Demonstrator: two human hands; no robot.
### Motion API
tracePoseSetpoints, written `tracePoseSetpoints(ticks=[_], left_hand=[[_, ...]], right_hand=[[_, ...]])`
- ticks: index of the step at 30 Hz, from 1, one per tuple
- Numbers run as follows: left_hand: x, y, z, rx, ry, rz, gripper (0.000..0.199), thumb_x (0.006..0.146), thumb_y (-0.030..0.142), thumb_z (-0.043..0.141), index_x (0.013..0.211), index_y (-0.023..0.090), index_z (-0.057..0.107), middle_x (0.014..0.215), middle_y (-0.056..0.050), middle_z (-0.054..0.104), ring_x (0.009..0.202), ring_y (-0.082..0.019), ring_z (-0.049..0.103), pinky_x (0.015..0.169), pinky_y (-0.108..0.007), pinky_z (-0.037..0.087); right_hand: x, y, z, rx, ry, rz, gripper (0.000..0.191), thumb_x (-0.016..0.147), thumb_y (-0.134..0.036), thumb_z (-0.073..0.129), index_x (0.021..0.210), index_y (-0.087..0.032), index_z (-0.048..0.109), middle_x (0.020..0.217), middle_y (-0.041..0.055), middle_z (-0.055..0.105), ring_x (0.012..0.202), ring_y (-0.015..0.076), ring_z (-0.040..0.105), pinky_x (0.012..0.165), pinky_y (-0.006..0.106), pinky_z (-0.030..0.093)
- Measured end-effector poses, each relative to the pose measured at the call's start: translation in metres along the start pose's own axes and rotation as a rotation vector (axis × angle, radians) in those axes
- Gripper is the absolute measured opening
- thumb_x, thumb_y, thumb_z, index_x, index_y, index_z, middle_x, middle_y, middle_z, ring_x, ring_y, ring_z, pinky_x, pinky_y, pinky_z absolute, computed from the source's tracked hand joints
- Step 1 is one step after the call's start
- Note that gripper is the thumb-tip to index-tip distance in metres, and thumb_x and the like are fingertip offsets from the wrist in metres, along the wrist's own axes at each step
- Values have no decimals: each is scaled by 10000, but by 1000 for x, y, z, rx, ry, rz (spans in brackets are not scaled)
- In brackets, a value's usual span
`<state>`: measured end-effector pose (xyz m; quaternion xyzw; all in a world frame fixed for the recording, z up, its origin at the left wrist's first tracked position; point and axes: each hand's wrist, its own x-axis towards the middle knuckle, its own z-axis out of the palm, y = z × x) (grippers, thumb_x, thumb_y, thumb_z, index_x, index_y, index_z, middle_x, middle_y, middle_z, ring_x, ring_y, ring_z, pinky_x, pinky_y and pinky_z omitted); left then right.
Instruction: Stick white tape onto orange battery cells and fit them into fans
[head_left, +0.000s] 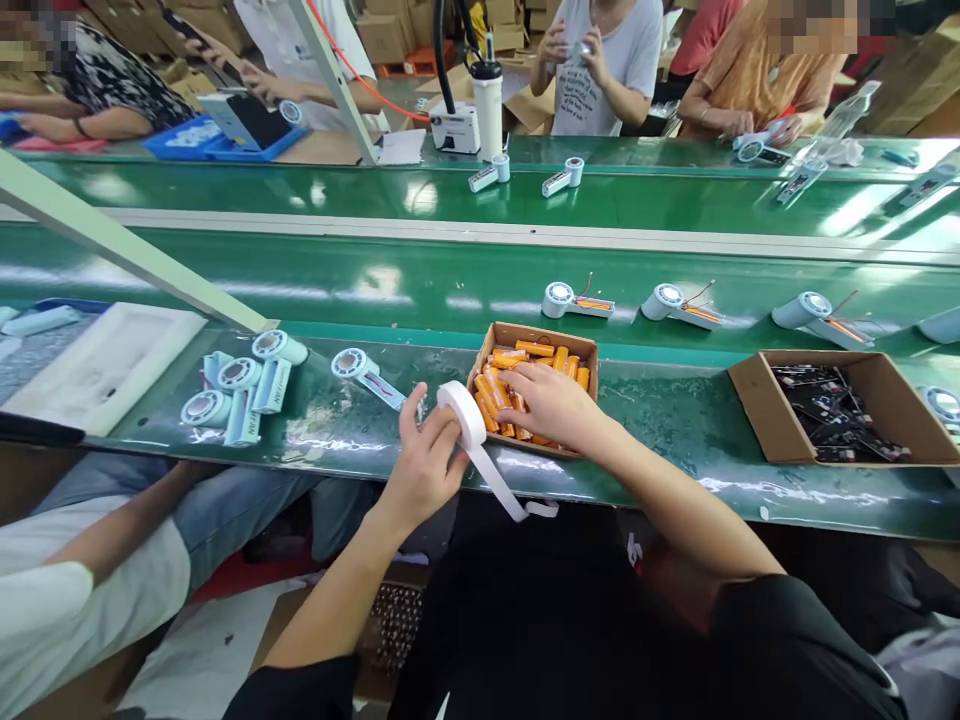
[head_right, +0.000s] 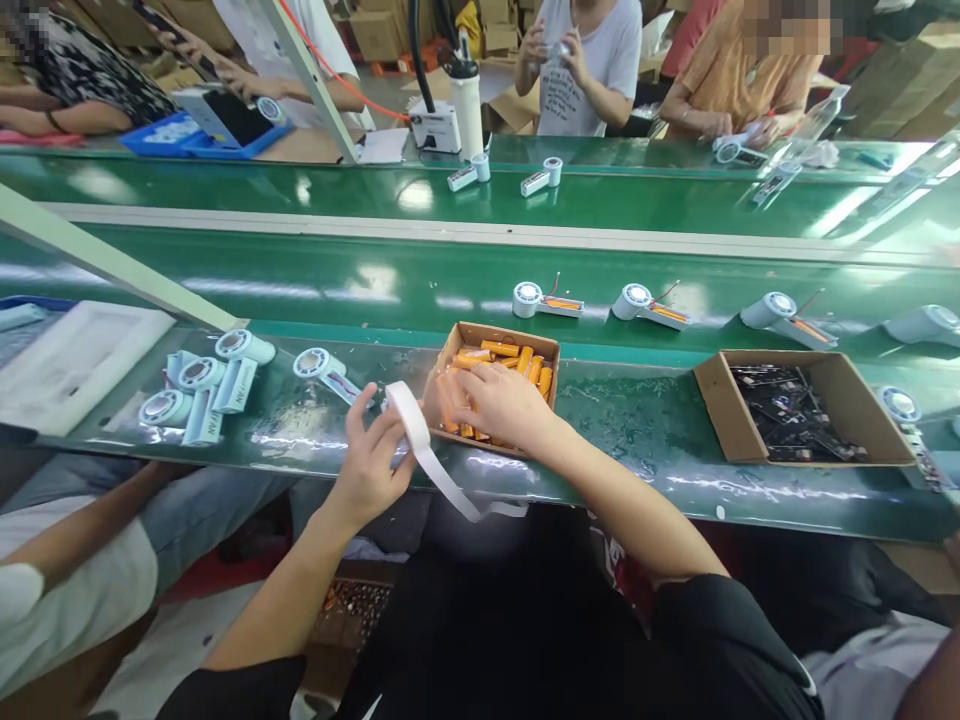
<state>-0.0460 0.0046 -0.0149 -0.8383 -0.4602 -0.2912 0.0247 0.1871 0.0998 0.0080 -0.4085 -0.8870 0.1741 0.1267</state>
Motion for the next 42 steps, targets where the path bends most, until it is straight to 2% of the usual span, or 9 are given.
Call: tracePoseSetpoints(ticks=[4, 7, 13, 17, 23, 30, 37, 40, 42], left_hand=[[-1, 8, 2, -2, -33, -29, 362, 859, 80, 620, 1192, 217, 652, 1188, -117, 707, 1445, -407, 497, 1214, -762, 377], [-1, 12, -3, 2, -30, -5, 393, 836, 53, 629, 1191, 215, 675, 1191, -122, 700, 1467, -423, 463, 1189, -767, 416], [6, 32, -10, -9, -53, 145, 380, 834, -34, 597, 1163, 125, 702, 1164, -158, 683, 1539, -424, 336, 1171, -645, 528], [8, 38, -4, 13, -132, 179, 430, 824, -53, 620, 1210, 108, 718, 1222, -169, 685, 1600, -481, 158, 1133, -623, 575], [16, 45, -1, 89, -156, 277, 455, 847, -76, 607, 1236, 125, 732, 1251, -140, 701, 1618, -503, 69, 1084, -595, 628], [35, 49, -9, 207, -166, 419, 281, 906, 3, 666, 1116, 153, 778, 1177, -107, 725, 1583, -469, 293, 1055, -489, 662], [54, 57, -24, 257, -230, 526, 335, 914, -41, 586, 1086, 170, 781, 1202, -87, 742, 1506, -296, 495, 1186, -350, 546], [64, 66, -26, 258, -237, 537, 343, 930, -25, 586, 1174, 141, 761, 1273, -107, 726, 1521, -290, 477, 1231, -357, 504], [70, 71, -26, 197, -222, 462, 367, 939, 0, 610, 1249, 149, 738, 1272, -102, 729, 1532, -325, 456, 1245, -426, 497]], right_hand=[[17, 2, -2, 39, -33, 116, 275, 1013, -359, 604, 1104, -177, 788, 1143, 126, 773, 1050, 288, 727, 912, 378, 569], [-1, 18, -14, 371, 105, 274, 212, 918, -332, 667, 971, -187, 811, 887, 70, 784, 821, 234, 734, 791, 339, 580], [-79, 26, -16, 1150, 281, 261, 494, 975, -541, 622, 1333, -203, 657, 877, 38, 741, 726, 202, 715, 652, 322, 594], [-111, 5, -11, 1037, 280, 267, 476, 1039, -505, 599, 1428, -248, 499, 851, 6, 740, 716, 181, 704, 707, 311, 594], [-122, -3, -17, 637, 188, 303, 438, 1087, -430, 508, 1493, -268, 478, 1334, 120, 737, 1149, 276, 740, 956, 394, 579], [-119, -2, -11, 579, 164, 191, 329, 1020, -398, 634, 1299, -239, 707, 1086, 62, 805, 876, 233, 767, 801, 312, 574], [-118, 2, -41, 473, 59, 223, 75, 962, -289, 684, 942, -245, 741, 823, 27, 773, 711, 200, 706, 685, 288, 507], [-116, 10, -40, 668, 17, 267, 118, 925, -307, 736, 832, -235, 726, 741, -5, 745, 671, 176, 690, 665, 278, 534], [-115, 13, -28, 952, 150, 332, 170, 875, -382, 810, 954, -235, 778, 834, 10, 787, 759, 210, 743, 704, 313, 604]])
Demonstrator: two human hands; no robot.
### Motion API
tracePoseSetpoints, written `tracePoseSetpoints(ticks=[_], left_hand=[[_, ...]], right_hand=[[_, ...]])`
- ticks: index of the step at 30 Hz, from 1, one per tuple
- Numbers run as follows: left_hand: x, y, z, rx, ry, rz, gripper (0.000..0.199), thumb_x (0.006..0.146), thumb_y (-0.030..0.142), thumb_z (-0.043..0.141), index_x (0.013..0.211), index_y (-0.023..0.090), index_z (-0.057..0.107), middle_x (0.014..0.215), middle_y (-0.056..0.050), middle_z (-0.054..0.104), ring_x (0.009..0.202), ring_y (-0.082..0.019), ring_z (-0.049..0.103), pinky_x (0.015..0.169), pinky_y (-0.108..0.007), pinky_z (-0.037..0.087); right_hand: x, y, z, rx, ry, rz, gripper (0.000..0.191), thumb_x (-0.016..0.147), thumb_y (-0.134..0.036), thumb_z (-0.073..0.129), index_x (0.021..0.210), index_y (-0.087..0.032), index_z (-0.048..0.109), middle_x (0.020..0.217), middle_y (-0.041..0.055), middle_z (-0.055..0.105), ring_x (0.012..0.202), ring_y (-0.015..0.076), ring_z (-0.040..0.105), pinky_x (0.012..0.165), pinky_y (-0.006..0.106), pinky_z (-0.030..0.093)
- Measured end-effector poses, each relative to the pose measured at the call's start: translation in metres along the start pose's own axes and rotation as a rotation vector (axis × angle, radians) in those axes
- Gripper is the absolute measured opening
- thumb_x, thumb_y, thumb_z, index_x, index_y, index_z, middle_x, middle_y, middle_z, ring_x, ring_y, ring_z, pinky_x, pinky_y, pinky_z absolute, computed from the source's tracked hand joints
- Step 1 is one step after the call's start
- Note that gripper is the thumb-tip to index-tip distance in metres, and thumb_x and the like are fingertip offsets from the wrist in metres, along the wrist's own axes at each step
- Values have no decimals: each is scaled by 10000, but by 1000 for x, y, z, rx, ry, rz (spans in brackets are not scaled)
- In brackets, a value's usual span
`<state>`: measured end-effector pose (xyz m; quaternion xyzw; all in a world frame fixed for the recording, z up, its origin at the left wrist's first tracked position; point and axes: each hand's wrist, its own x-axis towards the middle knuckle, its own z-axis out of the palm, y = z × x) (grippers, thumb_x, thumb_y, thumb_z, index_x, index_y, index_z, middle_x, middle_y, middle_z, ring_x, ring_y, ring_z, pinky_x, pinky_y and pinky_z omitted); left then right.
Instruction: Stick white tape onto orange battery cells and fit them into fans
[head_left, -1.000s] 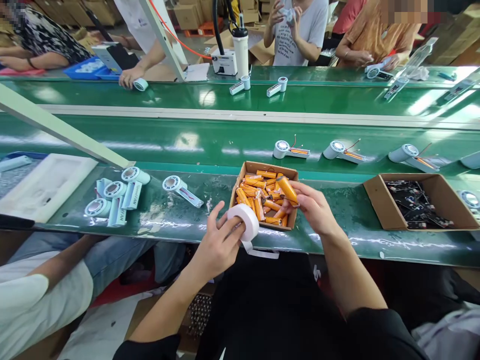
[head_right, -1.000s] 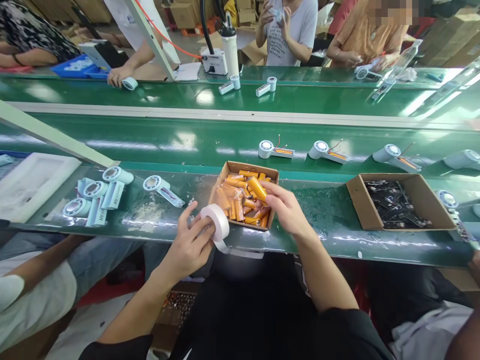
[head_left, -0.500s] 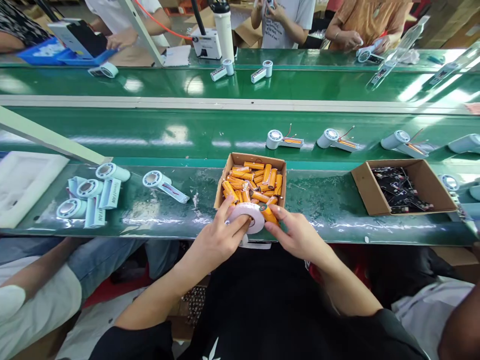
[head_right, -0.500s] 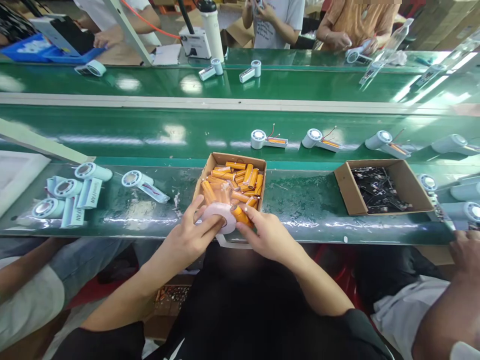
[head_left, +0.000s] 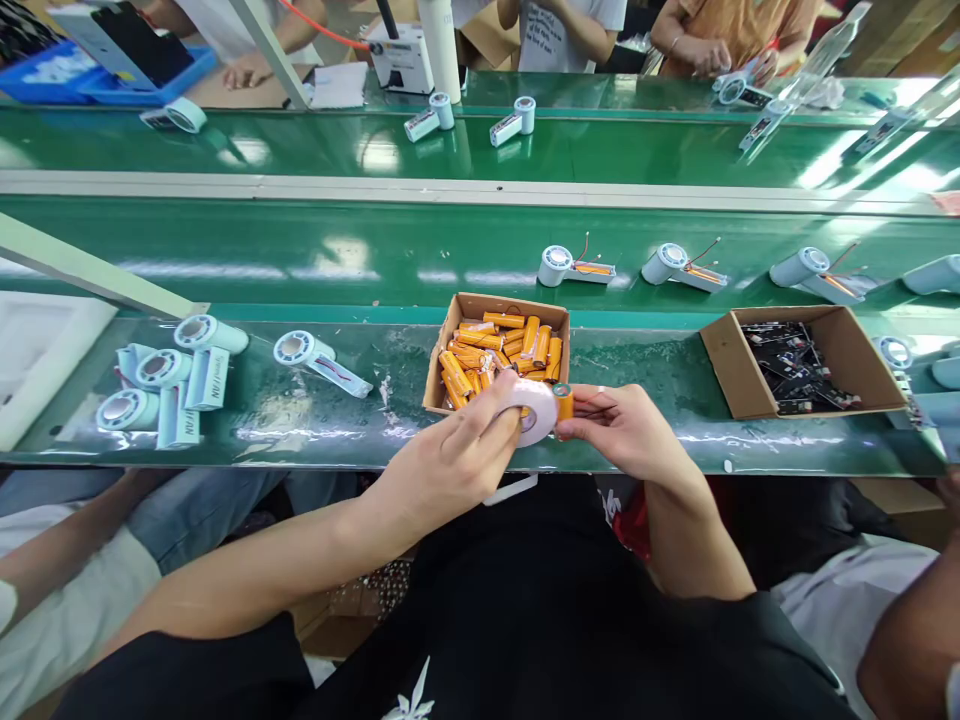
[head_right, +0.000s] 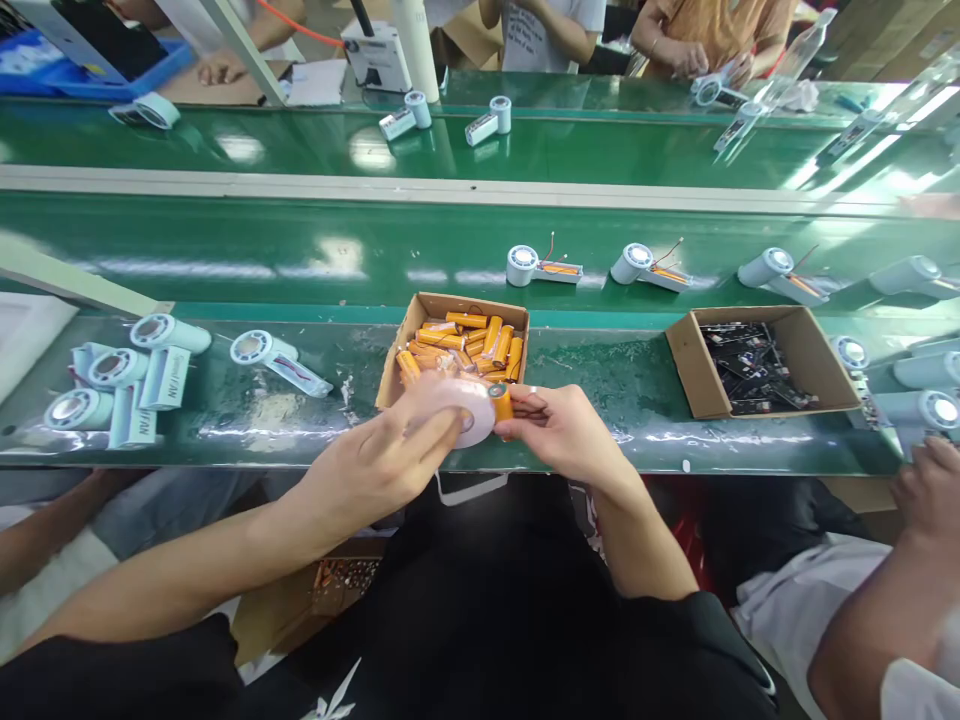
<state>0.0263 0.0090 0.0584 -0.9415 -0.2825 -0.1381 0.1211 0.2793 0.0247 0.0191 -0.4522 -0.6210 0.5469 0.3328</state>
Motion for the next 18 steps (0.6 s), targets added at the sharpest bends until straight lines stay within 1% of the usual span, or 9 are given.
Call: tracePoseSetpoints(ticks=[2, 4, 5, 8, 9, 13, 14, 15, 18], left_hand=[[6, 0, 0, -98, 33, -98, 406, 939, 12, 629, 1301, 171, 719, 1242, -93, 739, 1540, -360, 436, 1256, -503, 481], [11, 0, 0, -170, 52, -162, 406, 938, 15, 630, 1303, 170, 719, 1188, -100, 747, 1544, -385, 419, 1254, -537, 475], [13, 0, 0, -188, 45, -175, 390, 942, 19, 624, 1289, 167, 724, 1161, -107, 748, 1543, -392, 417, 1237, -531, 494], [17, -1, 0, -193, -29, -137, 345, 984, 58, 571, 1257, 193, 733, 1144, -120, 745, 1518, -394, 451, 1113, -488, 602], [19, -1, -1, -177, -50, -118, 342, 1000, 71, 546, 1254, 205, 731, 1150, -120, 745, 1504, -391, 473, 1065, -472, 630], [23, 0, -5, -82, -46, -119, 320, 1025, 86, 495, 1205, 208, 730, 1097, -113, 746, 1468, -384, 526, 1008, -441, 645], [24, 0, -5, -70, -39, -123, 305, 1021, 81, 500, 1183, 195, 733, 1062, -112, 745, 1466, -385, 528, 1016, -439, 639], [24, 0, -5, -67, -40, -122, 294, 1015, 74, 508, 1167, 183, 735, 1030, -110, 742, 1465, -383, 529, 1025, -438, 633], [22, -1, -4, -126, -65, -93, 289, 996, 51, 522, 1151, 170, 736, 1005, -105, 738, 1465, -368, 535, 1031, -426, 629]], right_hand=[[-1, 13, 10, 269, 198, -2, 368, 811, -435, 879, 1108, -233, 798, 950, 40, 816, 877, 256, 779, 755, 367, 656], [-4, 23, 19, 408, 352, -10, 453, 777, -441, 915, 1166, -238, 803, 1012, 55, 824, 938, 274, 787, 782, 392, 679], [-5, 26, 20, 434, 363, -1, 448, 769, -433, 924, 1156, -238, 811, 1017, 56, 826, 931, 272, 790, 782, 393, 685], [-10, 24, 19, 416, 250, 37, 416, 730, -417, 954, 1083, -231, 836, 964, 50, 829, 857, 267, 794, 751, 393, 696], [-11, 22, 18, 399, 249, 37, 413, 725, -415, 958, 1077, -233, 839, 968, 49, 829, 860, 272, 794, 759, 401, 699], [-9, 18, 26, 409, 502, -27, 454, 774, -454, 923, 1170, -260, 816, 1108, 58, 818, 998, 295, 787, 876, 446, 691], [-9, 19, 29, 420, 514, -30, 455, 781, -464, 917, 1175, -261, 814, 1117, 59, 816, 1011, 296, 785, 890, 447, 688], [-8, 21, 30, 421, 475, -22, 448, 779, -465, 918, 1165, -260, 818, 1107, 58, 818, 1013, 297, 784, 891, 442, 686], [-9, 22, 22, 361, 218, 38, 407, 779, -436, 920, 1131, -250, 831, 1035, 47, 823, 990, 292, 785, 878, 413, 683]])
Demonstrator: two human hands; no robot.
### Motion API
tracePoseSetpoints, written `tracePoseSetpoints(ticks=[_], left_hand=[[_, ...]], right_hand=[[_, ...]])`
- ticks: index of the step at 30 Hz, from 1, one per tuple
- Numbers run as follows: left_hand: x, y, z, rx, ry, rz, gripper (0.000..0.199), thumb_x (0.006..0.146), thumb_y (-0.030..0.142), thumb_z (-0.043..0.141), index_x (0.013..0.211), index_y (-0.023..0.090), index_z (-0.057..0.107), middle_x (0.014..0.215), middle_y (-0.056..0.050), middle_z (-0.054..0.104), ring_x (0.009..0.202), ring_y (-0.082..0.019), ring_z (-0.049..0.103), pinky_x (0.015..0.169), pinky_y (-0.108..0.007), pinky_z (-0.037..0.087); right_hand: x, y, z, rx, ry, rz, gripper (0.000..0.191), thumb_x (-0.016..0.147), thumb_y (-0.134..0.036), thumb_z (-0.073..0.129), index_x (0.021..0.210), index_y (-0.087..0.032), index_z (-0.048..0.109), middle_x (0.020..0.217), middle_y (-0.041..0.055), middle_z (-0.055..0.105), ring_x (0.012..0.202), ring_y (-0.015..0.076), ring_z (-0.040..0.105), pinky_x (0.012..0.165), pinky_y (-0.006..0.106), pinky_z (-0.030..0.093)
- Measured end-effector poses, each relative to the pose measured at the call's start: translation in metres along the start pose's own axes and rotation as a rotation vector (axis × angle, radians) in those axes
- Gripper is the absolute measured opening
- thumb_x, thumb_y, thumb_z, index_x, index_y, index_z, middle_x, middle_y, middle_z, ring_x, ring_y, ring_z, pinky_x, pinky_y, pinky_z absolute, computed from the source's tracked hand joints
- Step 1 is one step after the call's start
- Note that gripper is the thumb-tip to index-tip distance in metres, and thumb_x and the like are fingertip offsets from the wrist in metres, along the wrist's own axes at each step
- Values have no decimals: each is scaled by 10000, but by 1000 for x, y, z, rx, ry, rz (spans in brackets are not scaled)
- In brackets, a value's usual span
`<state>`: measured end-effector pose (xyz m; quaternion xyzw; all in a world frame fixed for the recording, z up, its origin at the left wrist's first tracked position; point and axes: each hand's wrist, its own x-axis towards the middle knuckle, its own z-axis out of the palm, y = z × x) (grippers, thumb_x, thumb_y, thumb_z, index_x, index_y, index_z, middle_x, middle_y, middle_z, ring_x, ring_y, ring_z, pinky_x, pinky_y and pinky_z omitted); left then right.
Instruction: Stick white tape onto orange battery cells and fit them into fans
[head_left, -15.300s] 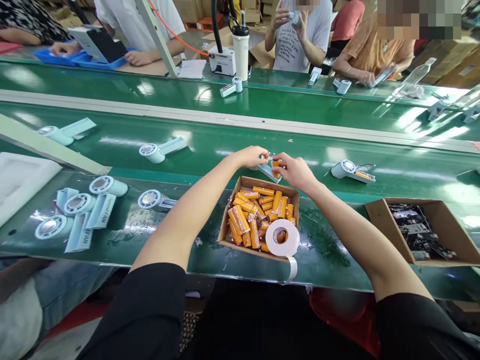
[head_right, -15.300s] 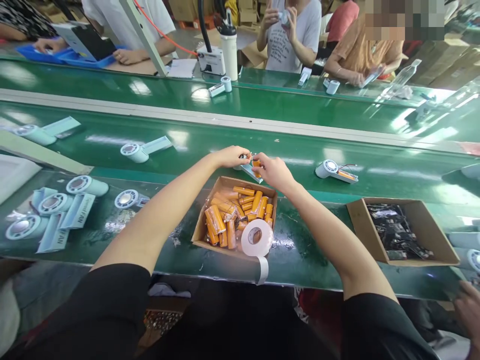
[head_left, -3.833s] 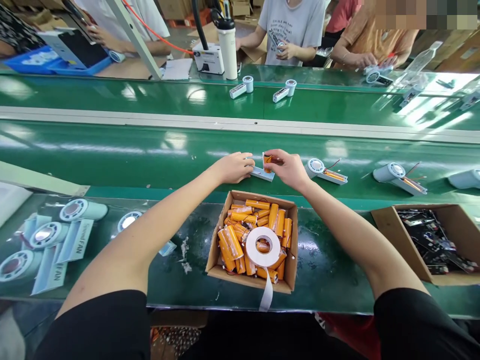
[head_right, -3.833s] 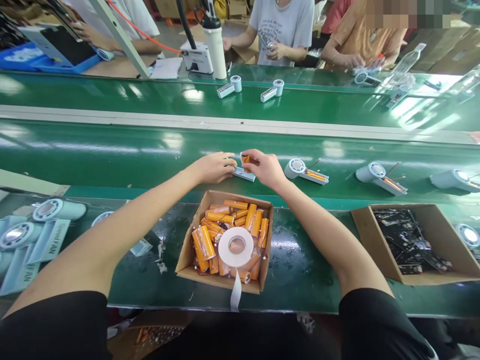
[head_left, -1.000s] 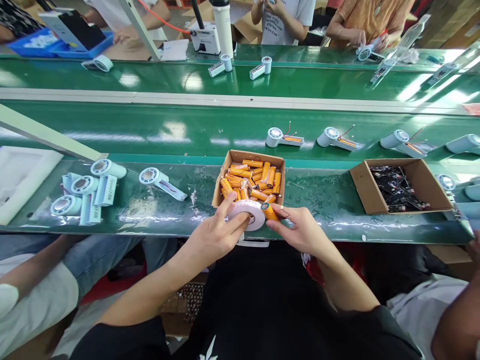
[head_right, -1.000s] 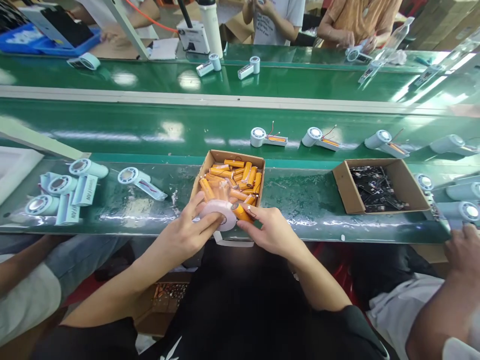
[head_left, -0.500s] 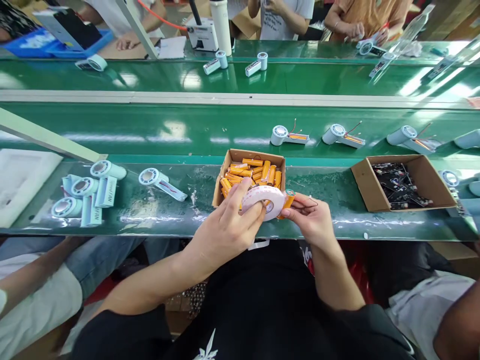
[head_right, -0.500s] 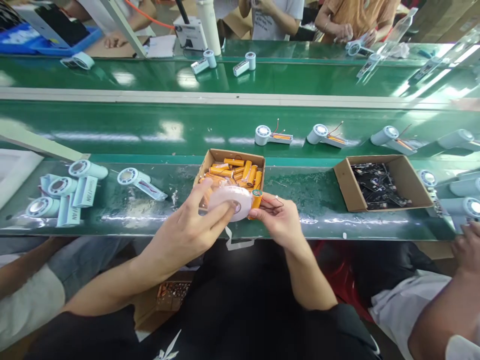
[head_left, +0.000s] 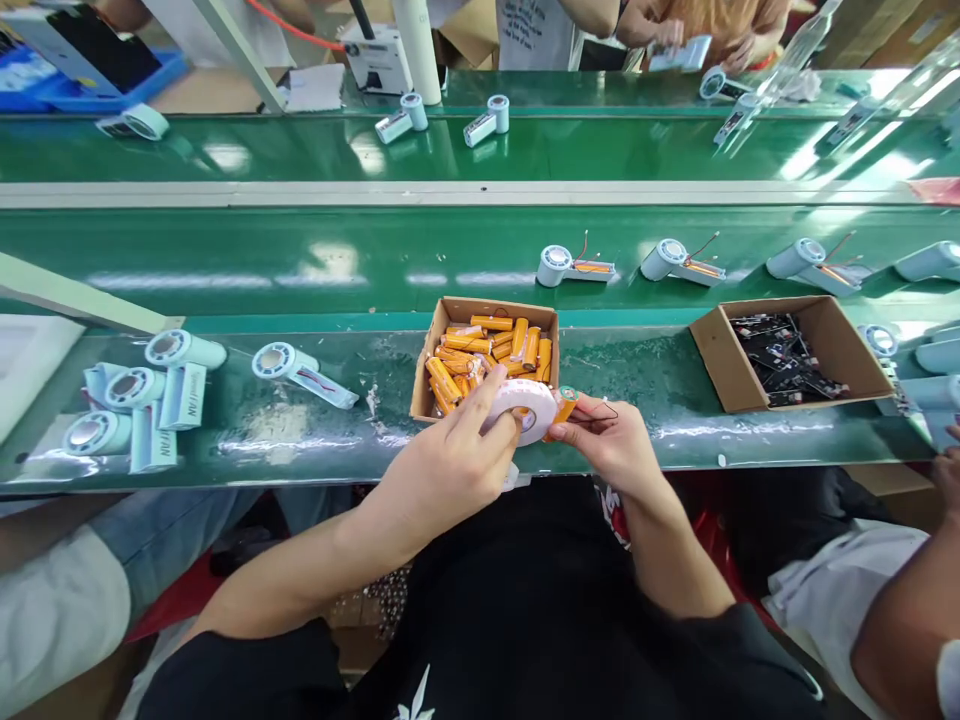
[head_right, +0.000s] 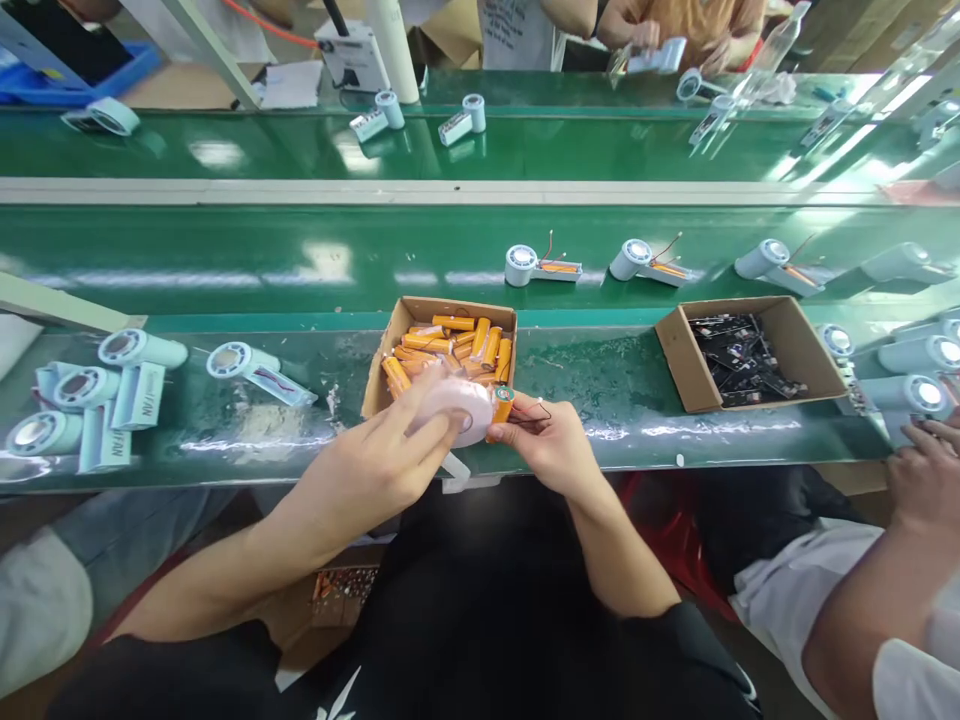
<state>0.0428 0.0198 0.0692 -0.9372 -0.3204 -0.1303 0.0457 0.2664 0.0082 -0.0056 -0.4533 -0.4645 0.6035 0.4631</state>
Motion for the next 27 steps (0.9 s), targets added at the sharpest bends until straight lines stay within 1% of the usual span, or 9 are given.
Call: tracePoseSetpoints(ticks=[2, 5, 7, 9, 15, 19, 22, 25, 27], left_hand=[[-1, -3, -1, -46, -35, 29, 305, 992, 46, 519, 1154, 187, 737, 1041, -99, 740, 1472, -361, 529, 1042, -426, 625], [-1, -8, -6, -21, -79, 84, 330, 1002, 57, 502, 1166, 213, 743, 1076, -87, 739, 1476, -349, 528, 1081, -434, 607], [-1, -10, -8, 14, -86, 115, 342, 1007, 59, 499, 1189, 211, 745, 1100, -89, 742, 1473, -334, 534, 1115, -437, 590], [-1, -11, -9, 31, -73, 145, 342, 1005, 54, 508, 1205, 195, 747, 1115, -97, 746, 1469, -333, 539, 1124, -447, 585], [-8, -9, -1, 137, -26, 162, 261, 1009, 76, 558, 1168, 147, 752, 1109, -124, 749, 1442, -369, 560, 924, -368, 662], [-11, -8, 4, 176, -22, 173, 232, 980, 56, 595, 1135, 126, 753, 1054, -113, 740, 1443, -389, 551, 909, -362, 658], [-12, -8, 5, 202, -26, 162, 223, 986, 60, 587, 1121, 126, 752, 1056, -118, 738, 1441, -396, 552, 884, -354, 658], [-13, -9, 6, 235, -10, 148, 203, 1003, 81, 580, 1103, 134, 749, 1057, -124, 741, 1435, -389, 561, 862, -332, 655], [-14, -9, 7, 233, -2, 136, 187, 1004, 87, 586, 1087, 136, 746, 1078, -128, 744, 1440, -386, 556, 864, -323, 653]], right_hand=[[0, -8, -10, -65, -88, 26, 496, 807, -406, 902, 1267, -263, 783, 983, 33, 817, 944, 269, 787, 858, 390, 681], [0, -24, -21, -213, -127, -34, 684, 869, -330, 849, 1506, -336, 601, 993, -4, 808, 833, 202, 779, 804, 331, 671], [-1, -32, -24, -353, -179, -107, 609, 892, -288, 823, 1463, -366, 628, 1105, -12, 802, 805, 169, 769, 792, 297, 656], [-1, -34, -24, -436, -206, -160, 468, 895, -283, 821, 1342, -352, 699, 1191, -10, 786, 796, 154, 765, 772, 276, 646], [-4, -16, -19, -258, -137, -100, 466, 878, -300, 847, 1281, -311, 615, 862, -44, 784, 776, 188, 795, 701, 273, 653], [-4, -10, -16, -316, -175, -133, 470, 894, -276, 822, 1327, -301, 640, 943, -22, 792, 812, 186, 795, 768, 298, 672], [-4, -4, -14, -275, -139, -130, 469, 894, -273, 822, 1321, -309, 632, 912, -27, 788, 820, 193, 799, 772, 300, 673], [-6, 5, -11, -163, -65, -102, 578, 870, -286, 850, 1358, -328, 543, 870, -44, 780, 815, 207, 808, 752, 309, 677], [-6, 10, -9, -141, -41, -107, 722, 861, -296, 860, 1462, -341, 463, 882, -44, 783, 819, 214, 812, 776, 332, 687]])
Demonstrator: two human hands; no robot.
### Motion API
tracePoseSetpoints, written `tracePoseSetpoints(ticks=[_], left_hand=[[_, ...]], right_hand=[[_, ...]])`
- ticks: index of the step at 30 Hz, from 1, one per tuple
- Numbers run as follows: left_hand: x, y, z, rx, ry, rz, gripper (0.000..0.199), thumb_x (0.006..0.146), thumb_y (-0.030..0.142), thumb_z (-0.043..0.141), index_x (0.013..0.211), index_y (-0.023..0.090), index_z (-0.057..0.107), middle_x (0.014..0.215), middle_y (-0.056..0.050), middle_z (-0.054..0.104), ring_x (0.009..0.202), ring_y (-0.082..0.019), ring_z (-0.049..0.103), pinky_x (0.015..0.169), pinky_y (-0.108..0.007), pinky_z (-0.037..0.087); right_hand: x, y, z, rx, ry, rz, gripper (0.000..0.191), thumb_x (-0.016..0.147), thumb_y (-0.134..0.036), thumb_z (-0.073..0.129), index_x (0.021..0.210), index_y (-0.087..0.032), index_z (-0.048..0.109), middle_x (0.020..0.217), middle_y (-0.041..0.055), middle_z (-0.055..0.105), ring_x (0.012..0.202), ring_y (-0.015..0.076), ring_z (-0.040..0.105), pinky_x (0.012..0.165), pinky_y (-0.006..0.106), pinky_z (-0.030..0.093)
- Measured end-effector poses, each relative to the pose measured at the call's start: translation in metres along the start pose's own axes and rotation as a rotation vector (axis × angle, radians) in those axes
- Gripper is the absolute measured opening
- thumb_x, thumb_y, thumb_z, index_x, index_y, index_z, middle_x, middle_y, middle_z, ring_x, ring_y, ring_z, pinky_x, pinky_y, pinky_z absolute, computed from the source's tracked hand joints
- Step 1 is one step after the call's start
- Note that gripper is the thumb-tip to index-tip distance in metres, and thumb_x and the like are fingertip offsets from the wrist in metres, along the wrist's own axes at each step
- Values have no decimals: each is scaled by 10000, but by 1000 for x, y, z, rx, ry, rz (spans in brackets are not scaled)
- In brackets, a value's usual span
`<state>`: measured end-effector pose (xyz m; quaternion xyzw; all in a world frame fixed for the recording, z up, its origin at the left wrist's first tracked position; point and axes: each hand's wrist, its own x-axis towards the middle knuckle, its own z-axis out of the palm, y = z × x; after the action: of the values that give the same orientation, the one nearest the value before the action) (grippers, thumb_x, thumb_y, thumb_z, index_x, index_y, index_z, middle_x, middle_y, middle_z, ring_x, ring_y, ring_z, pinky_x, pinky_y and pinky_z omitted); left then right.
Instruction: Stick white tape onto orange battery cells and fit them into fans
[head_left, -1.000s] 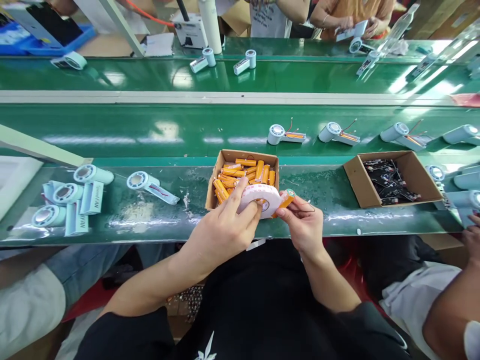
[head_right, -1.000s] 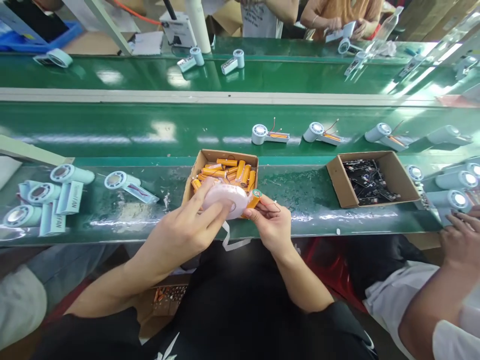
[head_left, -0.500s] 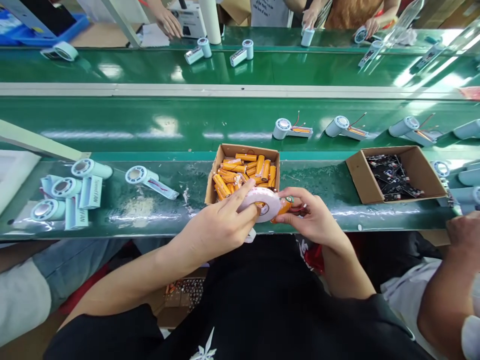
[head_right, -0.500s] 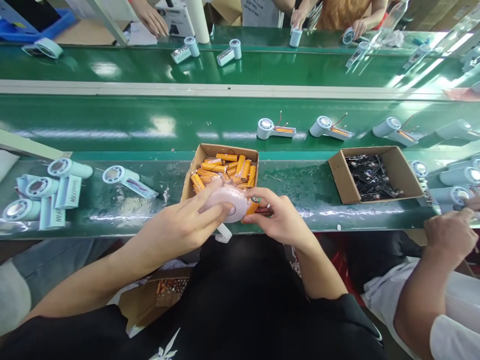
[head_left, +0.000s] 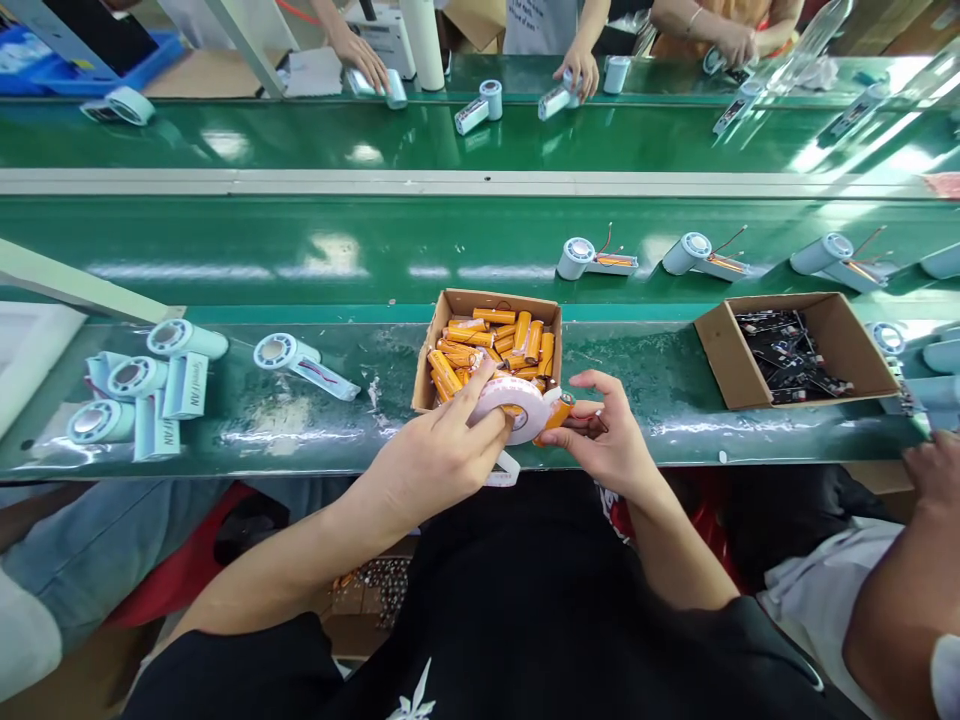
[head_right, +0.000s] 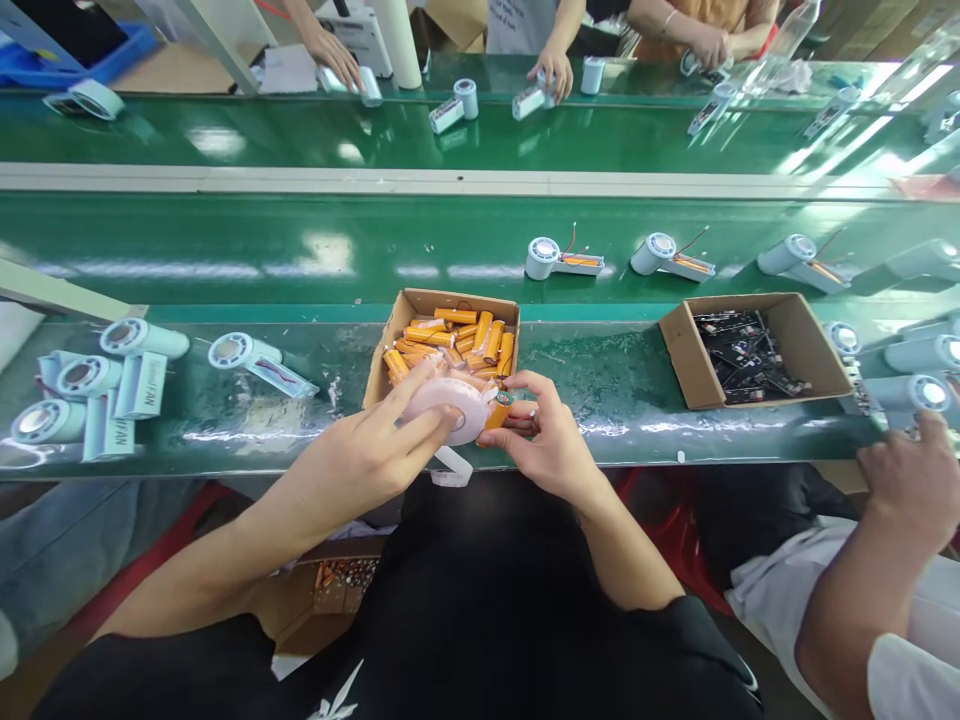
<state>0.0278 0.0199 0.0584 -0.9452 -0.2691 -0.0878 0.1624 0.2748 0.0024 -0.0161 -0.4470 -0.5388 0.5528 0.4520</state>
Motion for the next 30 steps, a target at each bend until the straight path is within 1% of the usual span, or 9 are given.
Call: tracePoseSetpoints(ticks=[2, 7, 9, 15, 18, 20, 23, 26, 30], left_hand=[[-1, 1, 2, 0, -4, -9, 175, 1001, 93, 593, 1080, 133, 745, 1121, -141, 745, 1446, -389, 549, 851, -313, 655], [1, 1, 1, 16, 12, -20, 179, 1011, 100, 578, 1075, 126, 743, 1204, -169, 740, 1439, -378, 560, 890, -328, 655], [1, 1, 0, -7, 25, -42, 189, 1014, 91, 571, 1076, 135, 744, 1151, -147, 754, 1429, -369, 572, 896, -322, 652], [-3, 8, 6, -143, 127, -138, 287, 974, 39, 624, 1209, 158, 738, 1116, -101, 766, 1448, -403, 538, 905, -339, 650], [-2, 21, 19, -140, 274, -183, 239, 945, 117, 720, 1182, 113, 750, 1013, -113, 764, 1420, -466, 546, 932, -434, 654], [1, 39, 29, -181, 387, -259, 259, 911, 187, 789, 1152, 97, 760, 920, -107, 750, 1382, -490, 576, 912, -461, 661], [5, 81, 40, -359, 458, -280, 206, 915, 265, 797, 1079, 140, 786, 853, -76, 738, 1257, -420, 693, 931, -452, 665], [10, 113, 48, -539, 520, -183, 181, 946, 311, 752, 1034, 159, 797, 840, -54, 740, 1130, -345, 760, 957, -426, 667], [5, 83, 54, -486, 615, -343, 271, 937, 301, 770, 1140, 121, 766, 905, -73, 765, 1067, -310, 778, 1133, -546, 576]], right_hand=[[1, 1, 1, -47, -23, -29, 806, 874, -297, 847, 1553, -342, 413, 898, -37, 791, 816, 208, 810, 802, 343, 691], [3, -3, 3, -204, -25, -164, 429, 912, -257, 802, 1320, -275, 672, 934, -8, 816, 799, 187, 801, 829, 312, 682], [3, -3, 5, -170, 22, -192, 414, 906, -243, 809, 1297, -279, 678, 919, -11, 818, 770, 182, 799, 788, 298, 683], [3, 3, 21, 107, 256, -259, 679, 916, -291, 810, 1516, -368, 501, 1054, 19, 825, 921, 238, 813, 836, 413, 705], [3, 8, 34, 185, 442, -262, 986, 891, -350, 838, 1654, -436, 219, 1051, 6, 823, 955, 245, 809, 879, 475, 694], [4, 9, 36, 232, 534, -231, 966, 871, -395, 850, 1636, -410, 260, 1004, 4, 820, 923, 245, 808, 865, 478, 690], [8, 0, 19, 314, 616, -142, 623, 845, -379, 863, 1389, -319, 567, 861, -10, 798, 707, 196, 776, 672, 354, 679], [22, -18, -17, 406, 784, -259, 440, 811, -265, 871, 1196, -277, 660, 805, -28, 772, 613, 108, 712, 542, 172, 581], [44, -27, -44, 371, 862, -377, 312, 884, -367, 811, 1152, -265, 689, 843, -31, 760, 672, 107, 731, 565, 168, 587]])
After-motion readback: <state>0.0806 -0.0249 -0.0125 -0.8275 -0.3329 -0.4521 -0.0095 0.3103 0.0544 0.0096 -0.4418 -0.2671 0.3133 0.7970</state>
